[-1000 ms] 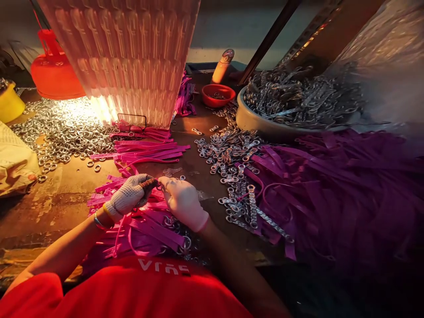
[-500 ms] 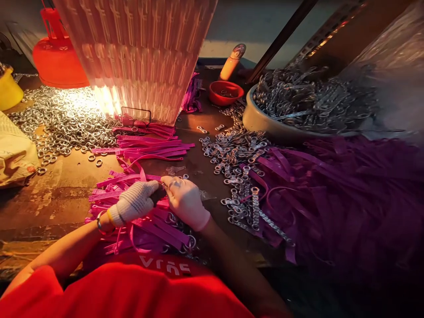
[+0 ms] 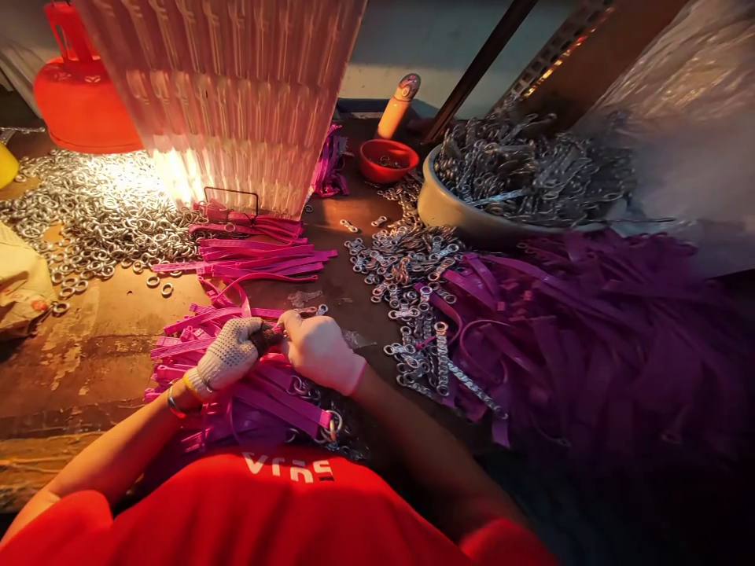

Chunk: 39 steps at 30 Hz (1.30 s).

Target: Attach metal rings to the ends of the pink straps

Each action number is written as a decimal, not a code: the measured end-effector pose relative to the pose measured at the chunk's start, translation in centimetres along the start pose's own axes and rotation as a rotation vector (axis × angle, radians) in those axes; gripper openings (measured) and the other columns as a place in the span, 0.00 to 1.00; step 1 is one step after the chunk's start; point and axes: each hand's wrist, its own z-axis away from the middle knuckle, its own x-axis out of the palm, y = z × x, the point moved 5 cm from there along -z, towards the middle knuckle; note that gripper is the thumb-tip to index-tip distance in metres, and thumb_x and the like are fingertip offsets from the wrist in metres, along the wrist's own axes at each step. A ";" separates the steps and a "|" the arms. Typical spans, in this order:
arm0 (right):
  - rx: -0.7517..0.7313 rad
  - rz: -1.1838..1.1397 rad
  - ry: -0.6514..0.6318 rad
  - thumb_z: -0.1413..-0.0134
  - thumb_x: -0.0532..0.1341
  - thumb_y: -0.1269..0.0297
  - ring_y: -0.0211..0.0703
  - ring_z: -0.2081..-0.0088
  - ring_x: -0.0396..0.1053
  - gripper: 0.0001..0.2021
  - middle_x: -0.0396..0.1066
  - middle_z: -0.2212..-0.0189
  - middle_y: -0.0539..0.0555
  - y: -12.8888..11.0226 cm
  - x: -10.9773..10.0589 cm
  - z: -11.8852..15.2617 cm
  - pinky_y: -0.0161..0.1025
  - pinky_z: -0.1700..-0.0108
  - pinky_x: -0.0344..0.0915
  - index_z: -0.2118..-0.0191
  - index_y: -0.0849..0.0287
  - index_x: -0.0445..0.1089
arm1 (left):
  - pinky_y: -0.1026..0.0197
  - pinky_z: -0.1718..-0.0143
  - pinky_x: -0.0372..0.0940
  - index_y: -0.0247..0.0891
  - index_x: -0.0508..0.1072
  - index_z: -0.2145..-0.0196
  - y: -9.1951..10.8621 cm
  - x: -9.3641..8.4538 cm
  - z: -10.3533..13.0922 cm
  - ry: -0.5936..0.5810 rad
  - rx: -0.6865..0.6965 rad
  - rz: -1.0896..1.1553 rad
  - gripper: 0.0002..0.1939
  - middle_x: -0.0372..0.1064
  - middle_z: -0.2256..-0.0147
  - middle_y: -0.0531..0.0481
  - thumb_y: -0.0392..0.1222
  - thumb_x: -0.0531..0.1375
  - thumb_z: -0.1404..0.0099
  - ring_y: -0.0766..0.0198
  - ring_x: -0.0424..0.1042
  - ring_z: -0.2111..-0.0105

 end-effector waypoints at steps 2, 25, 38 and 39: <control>-0.061 0.063 0.025 0.33 0.55 0.61 0.52 0.65 0.76 0.13 0.78 0.68 0.63 -0.4 0.2 0.1 0.42 0.68 0.54 0.54 0.66 0.70 | 0.66 0.79 0.51 0.35 0.70 0.75 0.3 -0.1 -0.3 0.004 0.046 -0.051 0.15 0.62 0.81 0.55 0.47 0.59 0.35 0.70 0.57 0.81; 0.149 0.368 -0.051 0.39 0.54 0.77 0.58 0.52 0.69 0.15 0.77 0.56 0.69 20.6 1.2 0.1 0.48 0.55 0.56 0.54 0.67 0.78 | 0.72 0.90 0.43 0.29 0.74 0.59 0.2 -1.9 0.4 -0.082 -0.529 1.203 0.27 0.75 0.67 0.38 0.61 0.54 0.29 0.69 0.67 0.81; -0.108 -0.577 0.328 0.32 0.54 0.63 0.45 0.55 0.75 0.13 0.78 0.55 0.55 7.2 -0.2 0.1 0.41 0.50 0.69 0.48 0.56 0.71 | 0.68 0.88 0.48 0.33 0.71 0.48 0.1 -1.7 1.7 -0.123 -0.424 1.069 0.34 0.77 0.54 0.34 0.69 0.54 0.33 0.61 0.78 0.74; -0.151 -0.584 0.337 0.32 0.54 0.64 0.44 0.54 0.75 0.13 0.78 0.54 0.55 4.7 -0.8 0.2 0.40 0.49 0.68 0.47 0.56 0.70 | 0.68 0.87 0.49 0.34 0.71 0.47 0.4 -1.3 1.4 -0.129 -0.376 1.029 0.36 0.77 0.55 0.36 0.71 0.54 0.34 0.61 0.77 0.75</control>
